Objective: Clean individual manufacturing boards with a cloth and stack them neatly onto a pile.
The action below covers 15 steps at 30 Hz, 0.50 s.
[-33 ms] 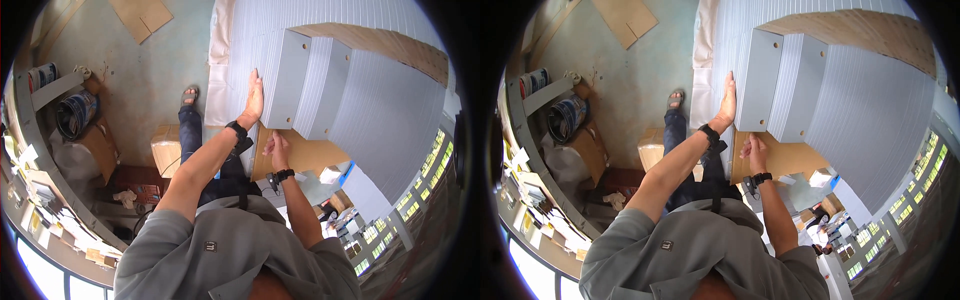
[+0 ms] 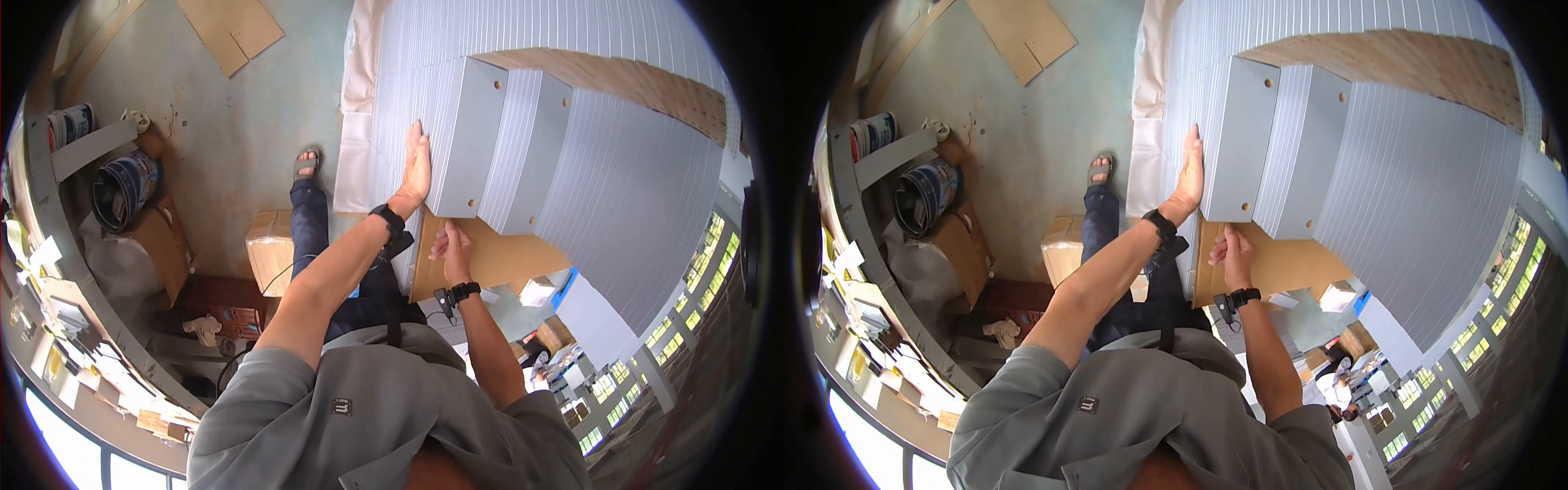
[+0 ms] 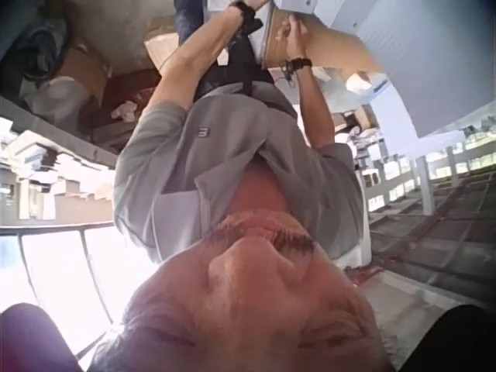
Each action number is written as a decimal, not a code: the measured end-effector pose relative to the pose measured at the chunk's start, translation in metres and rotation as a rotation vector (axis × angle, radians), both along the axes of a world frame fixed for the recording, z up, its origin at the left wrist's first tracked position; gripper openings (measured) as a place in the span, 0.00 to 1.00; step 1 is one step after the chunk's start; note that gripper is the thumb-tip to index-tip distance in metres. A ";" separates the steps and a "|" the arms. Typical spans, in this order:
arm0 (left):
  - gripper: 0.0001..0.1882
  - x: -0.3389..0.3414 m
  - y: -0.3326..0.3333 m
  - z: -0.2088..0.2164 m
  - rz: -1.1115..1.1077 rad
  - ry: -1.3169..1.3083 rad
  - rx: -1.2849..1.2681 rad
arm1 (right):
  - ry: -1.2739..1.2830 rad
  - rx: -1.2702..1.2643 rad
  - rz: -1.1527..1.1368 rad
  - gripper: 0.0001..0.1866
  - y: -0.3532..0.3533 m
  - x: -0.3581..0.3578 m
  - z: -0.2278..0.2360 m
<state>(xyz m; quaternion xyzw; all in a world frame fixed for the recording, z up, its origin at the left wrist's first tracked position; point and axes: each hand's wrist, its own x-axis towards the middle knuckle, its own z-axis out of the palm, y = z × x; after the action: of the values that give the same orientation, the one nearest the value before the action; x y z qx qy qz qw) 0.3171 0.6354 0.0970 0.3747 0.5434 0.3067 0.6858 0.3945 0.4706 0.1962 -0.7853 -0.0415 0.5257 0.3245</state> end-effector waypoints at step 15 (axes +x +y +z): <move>0.47 0.001 0.062 0.075 -0.156 -0.073 0.049 | -0.091 -0.048 -0.024 0.19 -0.012 0.002 0.003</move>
<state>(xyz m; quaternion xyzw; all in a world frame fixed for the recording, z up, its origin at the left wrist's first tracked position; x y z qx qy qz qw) 0.3181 0.6975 0.1719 0.4212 0.4795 0.2790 0.7175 0.3966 0.4590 0.1988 -0.8164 -0.0342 0.4864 0.3095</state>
